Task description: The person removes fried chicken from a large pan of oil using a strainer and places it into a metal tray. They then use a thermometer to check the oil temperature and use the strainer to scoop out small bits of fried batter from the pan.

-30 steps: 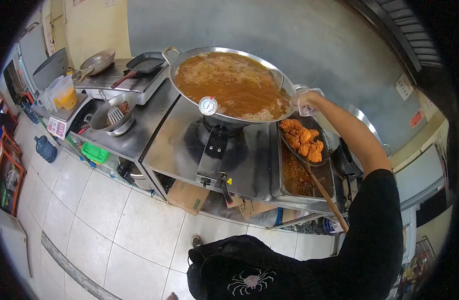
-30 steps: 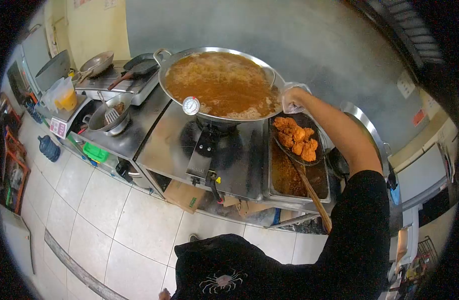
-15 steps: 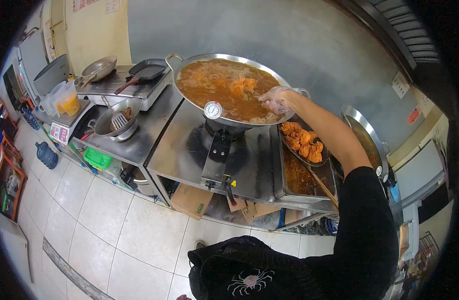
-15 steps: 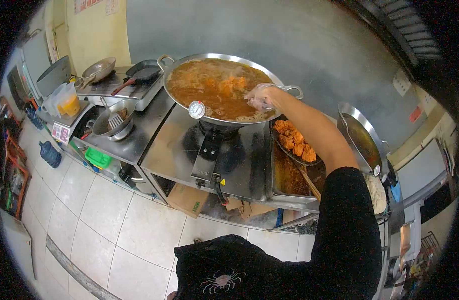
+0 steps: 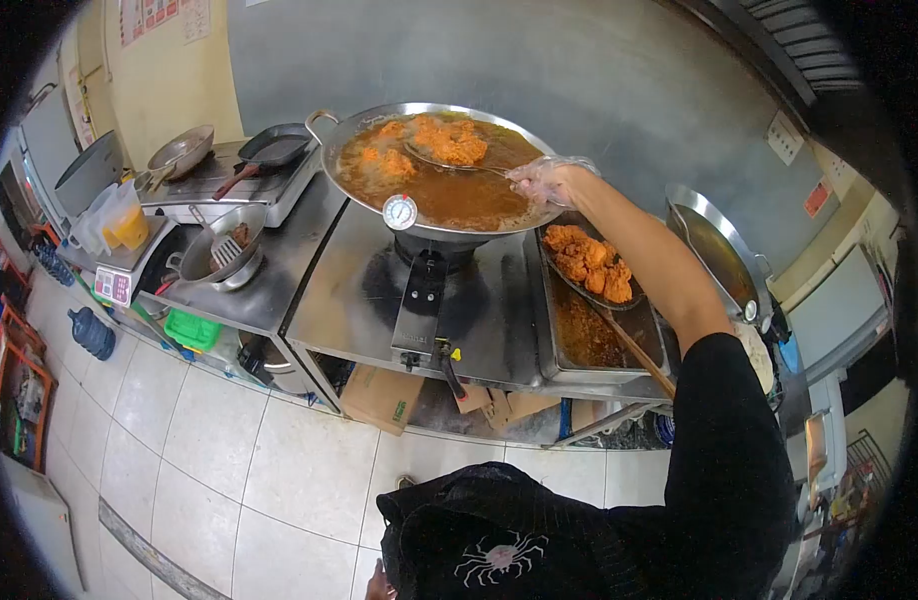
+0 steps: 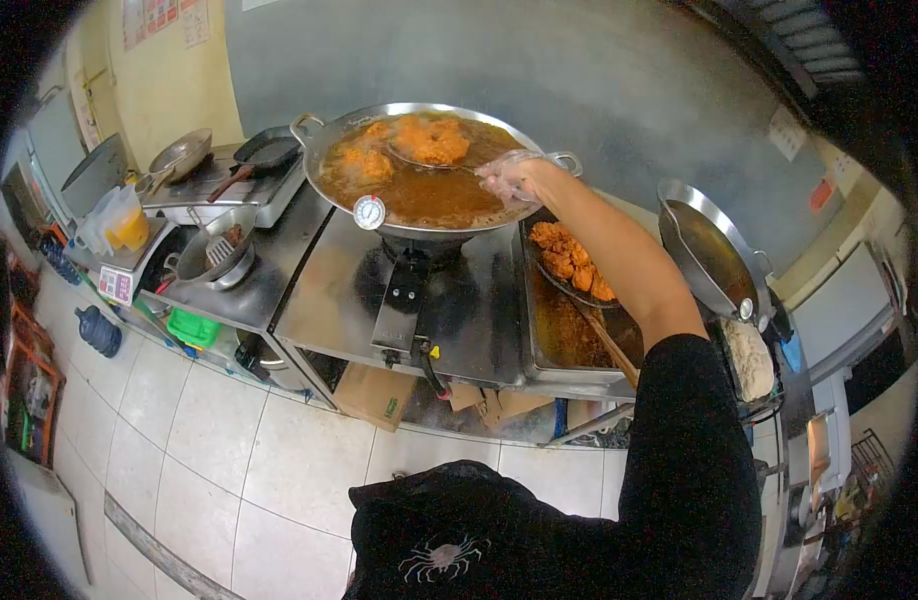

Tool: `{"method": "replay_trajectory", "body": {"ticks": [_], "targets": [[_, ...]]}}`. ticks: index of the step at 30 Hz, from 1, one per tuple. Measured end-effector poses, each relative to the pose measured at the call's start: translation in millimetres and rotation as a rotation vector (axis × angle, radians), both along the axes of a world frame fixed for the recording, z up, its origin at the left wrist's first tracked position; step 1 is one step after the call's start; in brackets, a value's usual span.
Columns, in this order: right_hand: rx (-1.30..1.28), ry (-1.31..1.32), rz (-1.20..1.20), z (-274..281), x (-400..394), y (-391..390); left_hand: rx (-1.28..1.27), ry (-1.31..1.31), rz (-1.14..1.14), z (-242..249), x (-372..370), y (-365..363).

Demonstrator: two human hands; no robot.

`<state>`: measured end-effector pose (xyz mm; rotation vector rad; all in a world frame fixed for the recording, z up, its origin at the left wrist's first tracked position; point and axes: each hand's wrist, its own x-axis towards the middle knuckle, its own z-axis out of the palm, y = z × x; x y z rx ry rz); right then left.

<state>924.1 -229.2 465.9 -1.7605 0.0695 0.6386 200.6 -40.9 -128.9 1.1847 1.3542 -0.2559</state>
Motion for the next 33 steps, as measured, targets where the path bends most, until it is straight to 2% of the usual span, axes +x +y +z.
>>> {"method": "replay_trajectory", "body": {"ticks": [4, 6, 10, 12, 13, 15, 16, 18, 19, 22, 26, 29, 33], "targets": [[0.046, 0.031, -0.002, -7.8, 7.1, -11.2, -0.203, -0.069, 0.216, 15.9, 32.0, -9.2], [-0.02, -0.075, -0.034, -5.2, 1.2, -14.0, -0.263, -0.096, 0.313, 33.3, 50.1, -13.0], [0.003, -0.078, 0.084, -23.7, 28.2, -43.2, -0.337, -0.162, 0.495, 89.4, 92.6, -8.2], [-0.166, -0.147, 0.055, -4.3, -6.0, -43.1, -0.346, -0.193, 0.532, 126.0, 118.6, -4.5], [-0.167, -0.147, 0.047, 1.0, -18.7, -43.2, -0.347, -0.191, 0.525, 144.0, 125.7, -2.3], [-0.16, -0.152, -0.078, 7.9, -36.2, -45.6, -0.09, -0.712, -0.293, 179.7, 135.3, 1.8], [-0.16, -0.151, -0.086, 10.1, -37.5, -49.6, -0.056, -0.757, -0.368, 174.3, 137.7, 1.0], [-0.361, -0.241, 0.017, 12.9, -40.6, -60.1, -0.169, -0.598, -0.196, 148.1, 147.8, 0.8], [-0.363, -0.236, 0.006, 16.2, -45.0, -63.0, -0.22, -0.526, -0.098, 127.8, 153.9, 2.1], [-0.229, -0.205, -0.019, 19.2, -54.7, -68.9, -0.236, -0.454, -0.027, 89.3, 174.8, 5.8], [-0.243, -0.228, -0.065, 22.9, -63.6, -85.2, -0.229, -0.393, -0.044, 61.3, 186.5, 11.5], [-0.164, -0.197, -0.081, 30.3, -79.8, -102.5, -0.225, -0.343, -0.08, 53.1, 189.3, 12.8], [-0.203, -0.201, -0.143, 47.4, -118.6, -129.4, -0.206, -0.287, -0.129, 47.4, 185.6, 15.2]]}}
